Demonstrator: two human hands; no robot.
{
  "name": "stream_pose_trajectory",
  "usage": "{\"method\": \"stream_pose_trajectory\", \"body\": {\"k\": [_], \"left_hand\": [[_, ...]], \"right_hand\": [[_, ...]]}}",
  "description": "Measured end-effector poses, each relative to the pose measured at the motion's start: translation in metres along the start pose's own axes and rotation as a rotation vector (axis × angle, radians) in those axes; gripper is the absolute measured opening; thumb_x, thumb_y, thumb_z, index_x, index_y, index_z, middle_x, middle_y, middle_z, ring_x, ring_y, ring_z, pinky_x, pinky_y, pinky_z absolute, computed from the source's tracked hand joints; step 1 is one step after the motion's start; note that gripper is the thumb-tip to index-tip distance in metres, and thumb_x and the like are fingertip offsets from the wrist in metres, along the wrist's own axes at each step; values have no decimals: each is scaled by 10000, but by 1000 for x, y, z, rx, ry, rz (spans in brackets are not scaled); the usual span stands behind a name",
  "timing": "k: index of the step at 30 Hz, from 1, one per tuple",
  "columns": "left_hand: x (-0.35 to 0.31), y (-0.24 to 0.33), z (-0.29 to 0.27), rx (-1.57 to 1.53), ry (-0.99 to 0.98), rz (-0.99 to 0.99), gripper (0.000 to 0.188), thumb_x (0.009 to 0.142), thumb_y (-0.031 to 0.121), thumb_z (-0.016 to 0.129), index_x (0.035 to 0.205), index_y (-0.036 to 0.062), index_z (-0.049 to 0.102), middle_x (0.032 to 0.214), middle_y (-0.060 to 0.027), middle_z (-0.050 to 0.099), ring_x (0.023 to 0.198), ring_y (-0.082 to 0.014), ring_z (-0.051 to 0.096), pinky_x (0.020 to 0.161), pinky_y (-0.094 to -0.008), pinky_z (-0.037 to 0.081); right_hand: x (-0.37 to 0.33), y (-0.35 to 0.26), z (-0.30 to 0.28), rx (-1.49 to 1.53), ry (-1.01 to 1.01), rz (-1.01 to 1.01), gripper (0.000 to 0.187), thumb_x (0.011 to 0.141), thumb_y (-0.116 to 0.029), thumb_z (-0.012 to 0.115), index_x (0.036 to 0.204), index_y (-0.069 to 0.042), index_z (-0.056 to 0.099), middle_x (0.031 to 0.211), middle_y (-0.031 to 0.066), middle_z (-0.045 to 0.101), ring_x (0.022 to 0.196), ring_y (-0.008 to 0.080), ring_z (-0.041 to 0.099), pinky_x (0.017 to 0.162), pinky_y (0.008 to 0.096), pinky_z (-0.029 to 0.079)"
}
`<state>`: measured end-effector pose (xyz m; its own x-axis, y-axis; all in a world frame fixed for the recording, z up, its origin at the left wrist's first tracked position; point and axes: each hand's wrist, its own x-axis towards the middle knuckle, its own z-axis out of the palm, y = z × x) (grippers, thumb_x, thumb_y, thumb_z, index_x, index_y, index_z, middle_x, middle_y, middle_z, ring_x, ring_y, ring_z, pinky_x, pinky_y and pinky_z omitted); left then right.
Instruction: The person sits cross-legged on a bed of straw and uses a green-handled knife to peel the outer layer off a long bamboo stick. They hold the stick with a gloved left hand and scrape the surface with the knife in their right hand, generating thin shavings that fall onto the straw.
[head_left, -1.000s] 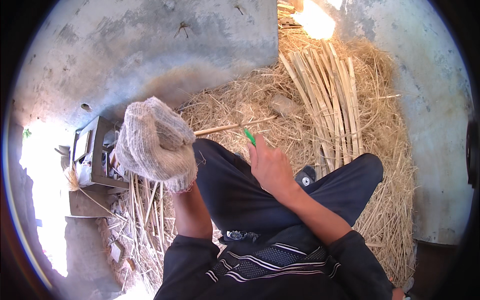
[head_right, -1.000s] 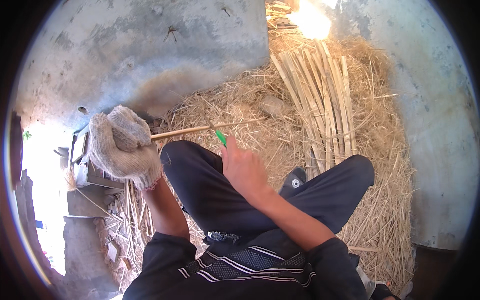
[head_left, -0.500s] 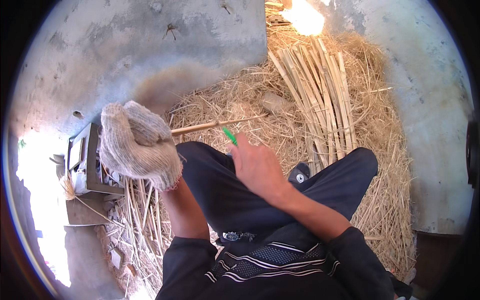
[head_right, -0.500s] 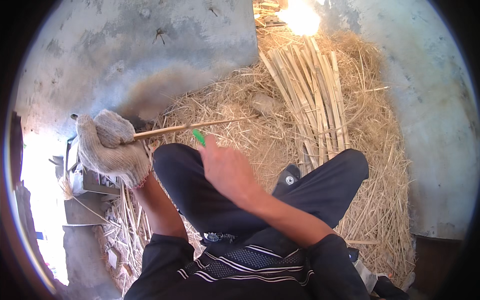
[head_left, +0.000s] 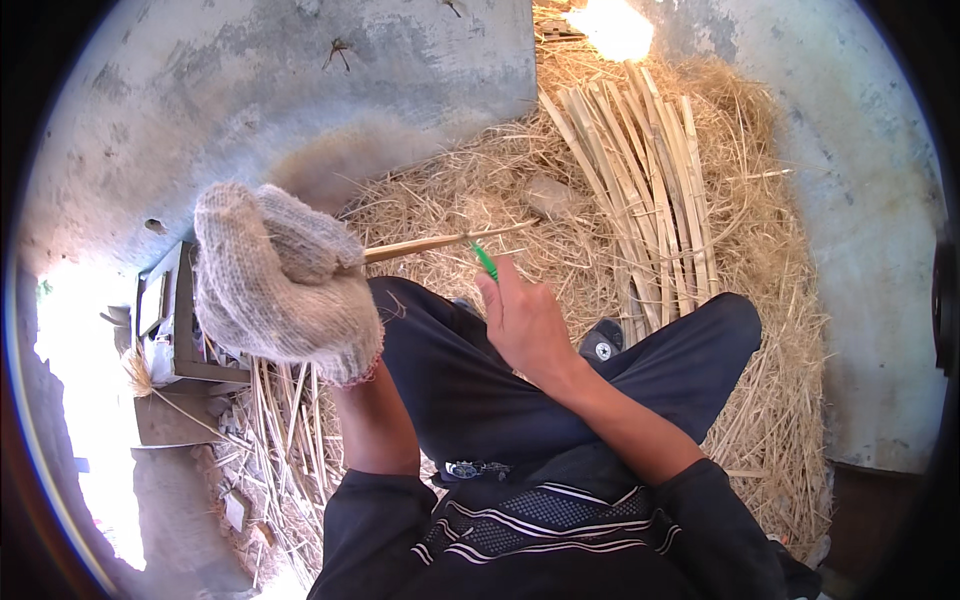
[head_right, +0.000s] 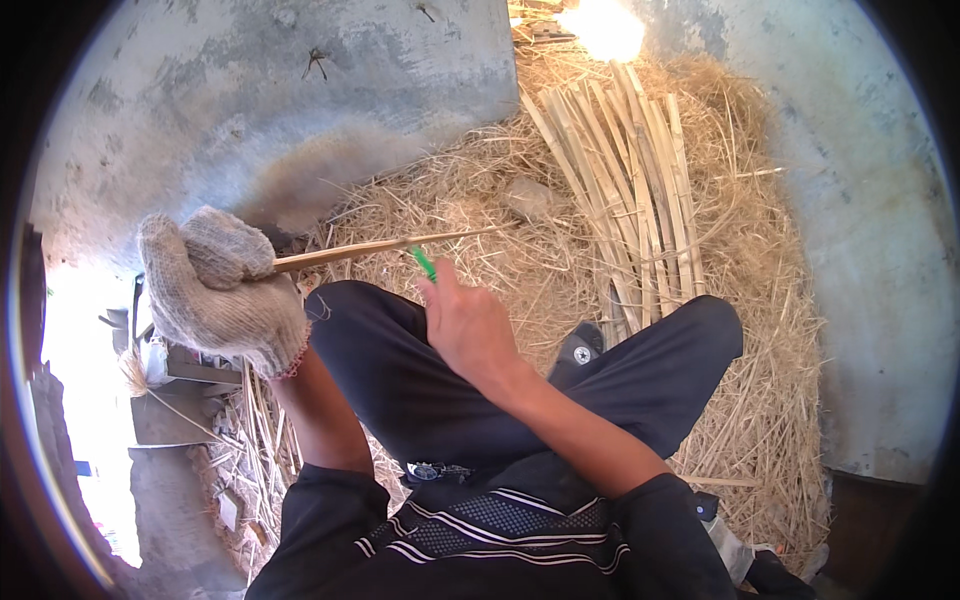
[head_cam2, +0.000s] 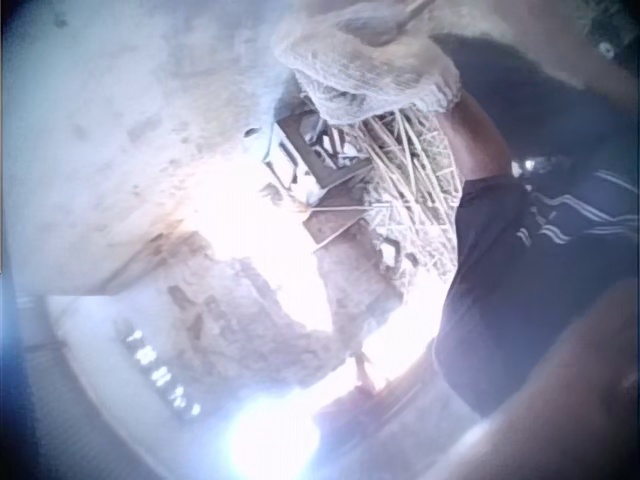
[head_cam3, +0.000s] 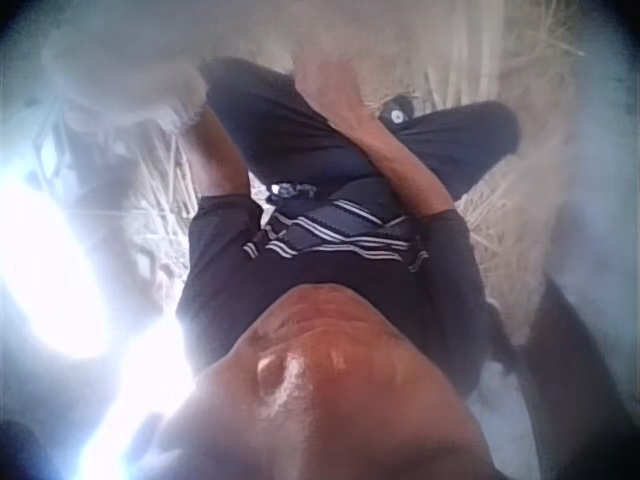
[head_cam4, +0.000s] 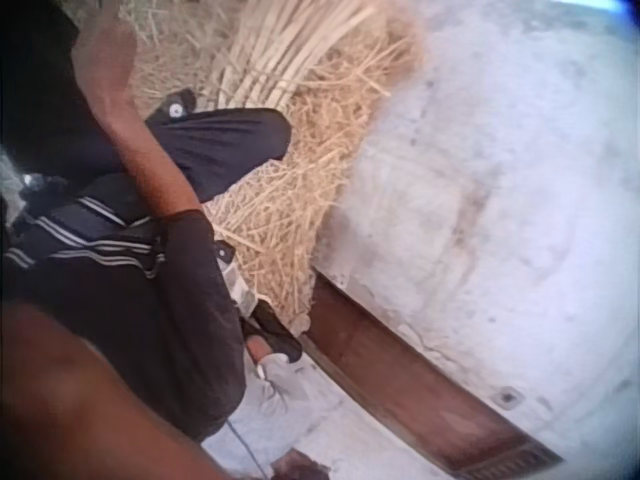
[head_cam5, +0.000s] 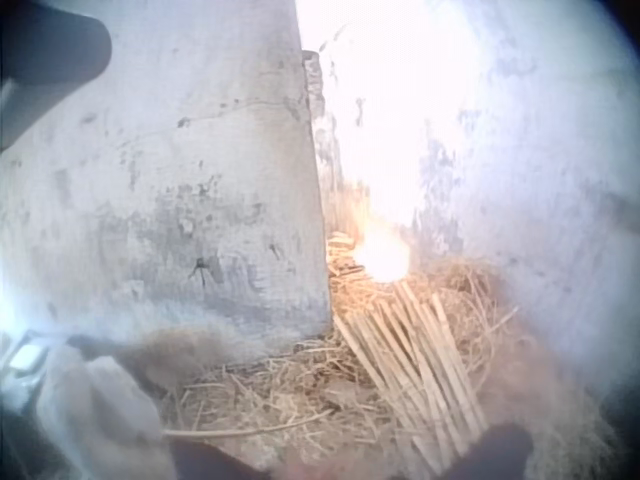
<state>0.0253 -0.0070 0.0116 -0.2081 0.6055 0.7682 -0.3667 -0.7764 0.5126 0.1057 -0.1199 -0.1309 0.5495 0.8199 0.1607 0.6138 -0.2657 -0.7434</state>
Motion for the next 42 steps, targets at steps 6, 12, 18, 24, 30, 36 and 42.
{"method": "stream_pose_trajectory", "body": {"k": [6, 12, 18, 24, 30, 36, 42], "left_hand": [[5, 4, -1, 136, -10, 131, 474, 954, 174, 501, 514, 161, 323, 433, 15, 316, 333, -85, 275, 325, -233, 215], [5, 9, 16, 190, 281, -37, 403, 948, 205, 599, 573, 74, 532, 460, 4, 460, 317, -85, 394, 330, -208, 323], [8, 15, 31, 305, 492, -92, 414, 930, 257, 620, 570, 86, 507, 508, -12, 465, 377, -96, 403, 348, -234, 330], [7, 15, 22, 307, 255, -139, 465, 957, 416, 568, 625, 99, 495, 505, 13, 419, 405, -79, 428, 358, -239, 346], [31, 37, 12, 263, 193, 5, 580, 993, 498, 422, 522, 159, 420, 436, 59, 335, 355, -58, 303, 352, -213, 280], [53, 57, 3, 106, 104, 101, 431, 986, 156, 340, 560, 132, 402, 486, 41, 314, 376, -76, 269, 420, -238, 311], [16, 40, 45, 414, 314, -38, 471, 998, 345, 462, 576, 139, 431, 504, 41, 344, 425, -72, 332, 454, -234, 354]], "right_hand": [[13, 66, 21, -106, -100, 95, 282, 999, -264, 459, 1076, 5, 496, 595, 230, 591, 589, 438, 626, 513, 512, 493], [-2, -7, -6, 119, -17, -148, 306, 994, -252, 470, 1125, 23, 497, 630, 246, 606, 593, 445, 624, 520, 516, 493], [14, 52, 25, 71, -98, 177, 264, 996, -216, 473, 1069, 37, 498, 599, 233, 591, 561, 415, 616, 477, 487, 452], [6, -9, 3, 345, 46, -171, 210, 998, -205, 488, 1051, -2, 503, 561, 223, 531, 523, 405, 584, 472, 470, 411], [-3, -16, -18, 404, -20, -175, 223, 989, -209, 508, 1020, 12, 502, 535, 197, 539, 499, 391, 575, 463, 473, 424], [-17, -24, -44, 527, 39, -239, 224, 994, -210, 506, 1035, 10, 507, 535, 169, 528, 490, 362, 571, 458, 451, 408], [-23, -25, -54, 509, 8, -217, 218, 996, -209, 501, 1033, 6, 507, 551, 173, 532, 498, 359, 575, 459, 453, 404]]}}
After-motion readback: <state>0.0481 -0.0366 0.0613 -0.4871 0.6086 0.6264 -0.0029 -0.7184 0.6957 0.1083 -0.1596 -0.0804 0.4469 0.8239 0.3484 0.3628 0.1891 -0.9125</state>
